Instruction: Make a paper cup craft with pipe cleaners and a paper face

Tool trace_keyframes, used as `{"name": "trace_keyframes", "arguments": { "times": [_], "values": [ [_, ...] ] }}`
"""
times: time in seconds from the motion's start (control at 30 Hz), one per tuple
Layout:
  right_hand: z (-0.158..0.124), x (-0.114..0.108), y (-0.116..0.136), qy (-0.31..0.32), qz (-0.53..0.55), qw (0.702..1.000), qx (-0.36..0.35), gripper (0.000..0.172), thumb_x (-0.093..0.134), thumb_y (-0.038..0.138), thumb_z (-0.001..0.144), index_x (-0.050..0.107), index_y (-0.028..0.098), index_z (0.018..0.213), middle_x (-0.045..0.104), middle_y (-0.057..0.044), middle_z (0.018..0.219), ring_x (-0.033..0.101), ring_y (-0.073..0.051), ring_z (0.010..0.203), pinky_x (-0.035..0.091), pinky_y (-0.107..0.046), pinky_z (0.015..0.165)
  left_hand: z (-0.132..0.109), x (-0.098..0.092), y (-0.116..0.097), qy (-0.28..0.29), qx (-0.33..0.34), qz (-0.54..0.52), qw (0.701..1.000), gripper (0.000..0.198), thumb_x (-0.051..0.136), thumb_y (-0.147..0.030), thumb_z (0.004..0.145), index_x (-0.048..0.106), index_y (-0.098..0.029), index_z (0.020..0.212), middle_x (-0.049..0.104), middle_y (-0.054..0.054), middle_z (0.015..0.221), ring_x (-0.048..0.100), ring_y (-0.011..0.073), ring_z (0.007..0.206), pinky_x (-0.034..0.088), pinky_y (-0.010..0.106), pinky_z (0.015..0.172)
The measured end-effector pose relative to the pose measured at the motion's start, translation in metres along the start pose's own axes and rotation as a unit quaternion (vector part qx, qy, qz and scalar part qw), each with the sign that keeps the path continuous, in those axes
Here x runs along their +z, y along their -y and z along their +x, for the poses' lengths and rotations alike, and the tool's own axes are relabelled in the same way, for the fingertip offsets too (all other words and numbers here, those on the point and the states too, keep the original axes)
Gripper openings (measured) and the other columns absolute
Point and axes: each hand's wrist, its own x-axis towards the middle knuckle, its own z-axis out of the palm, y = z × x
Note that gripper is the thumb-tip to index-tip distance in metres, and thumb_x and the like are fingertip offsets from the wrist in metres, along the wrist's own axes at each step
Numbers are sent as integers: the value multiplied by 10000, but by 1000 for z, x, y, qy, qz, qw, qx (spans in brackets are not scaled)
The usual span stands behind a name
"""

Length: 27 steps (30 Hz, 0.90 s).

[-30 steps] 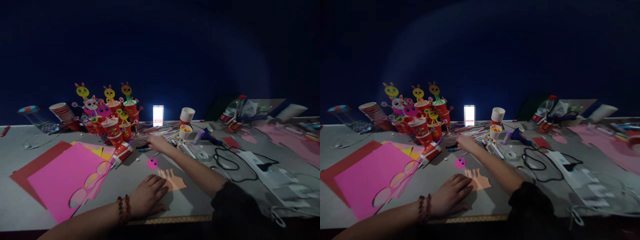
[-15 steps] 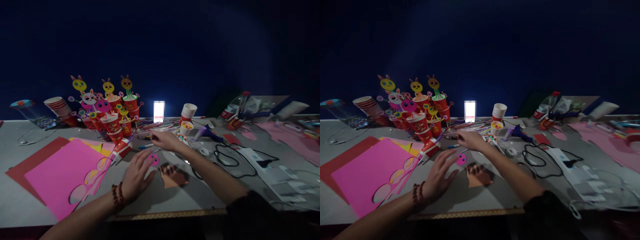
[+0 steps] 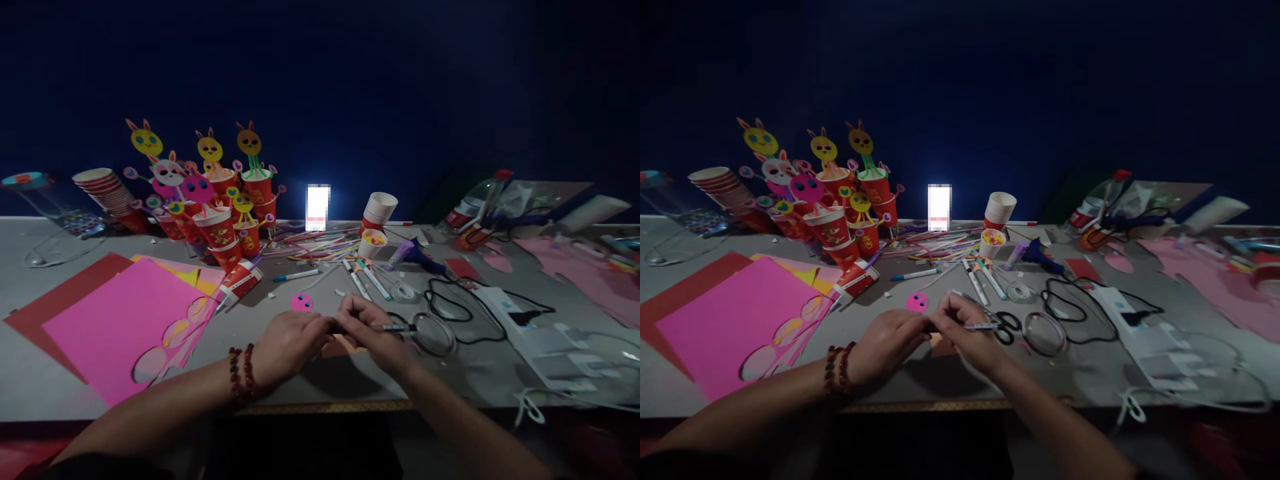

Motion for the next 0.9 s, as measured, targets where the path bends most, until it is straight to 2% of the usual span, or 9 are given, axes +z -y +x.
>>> {"name": "trace_keyframes", "arguments": {
  "times": [0.1,0.23,0.37,0.57,0.63,0.7,0.77,0.83,0.9],
  "values": [
    [-10,4,-1,11,-10,1000,25,354,615,513,880,575,179,771,474,58,616,430,-65,483,322,-179,448,1,2,-4,36,15,-3,999,289,308,-326,1040,542,-161,1006,686,54,772,632,179,652,432,270,600],
    [-36,2,-3,39,-7,997,65,331,620,494,884,607,175,798,515,42,661,463,-61,475,309,-184,436,-14,-1,-13,114,32,-98,988,303,284,-366,1046,518,-174,1035,678,27,742,623,158,610,396,254,581],
    [-61,0,-8,75,-22,994,81,321,578,479,920,630,169,850,521,47,607,434,-57,441,275,-184,421,-30,-7,-26,170,-9,-198,965,402,208,-453,1045,486,-187,1161,688,35,787,629,156,623,388,241,559],
    [-71,15,-13,87,21,985,149,393,560,549,913,599,164,843,490,66,485,354,-51,399,208,-185,399,-26,-18,-40,234,-81,-325,913,353,271,-441,1036,531,-212,1100,693,46,944,646,151,794,462,219,688],
    [-71,9,-10,73,46,981,175,400,576,570,893,601,177,822,483,65,461,324,-51,373,175,-193,375,-26,-21,-38,243,-101,-336,904,344,298,-440,1029,553,-213,1074,683,39,926,631,151,797,474,225,702],
    [-75,-13,-2,2,77,983,167,367,622,565,859,605,209,769,432,74,418,274,-52,338,137,-208,348,-35,-22,-28,231,-128,-333,905,337,314,-434,1025,573,-222,1058,675,25,886,617,146,764,479,227,681],
    [-85,-48,8,-172,103,976,90,303,687,528,808,599,259,702,338,80,376,240,-55,311,106,-234,338,-51,-22,-13,173,-207,-314,910,362,267,-397,1038,583,-222,1025,653,10,811,602,136,697,473,216,622],
    [-96,-80,15,-321,61,945,9,208,722,449,790,622,287,705,368,43,383,333,-63,326,143,-268,347,-66,-21,1,135,-265,-274,915,349,224,-343,1048,546,-212,1020,590,-27,655,531,122,526,417,204,492],
    [-101,-93,11,-357,-6,934,14,134,675,454,830,678,321,812,512,-14,463,475,-104,393,303,-301,374,-72,-17,10,101,-220,-191,951,201,353,-307,1021,527,-212,1056,648,5,800,602,143,664,466,234,607]
  ]
}}
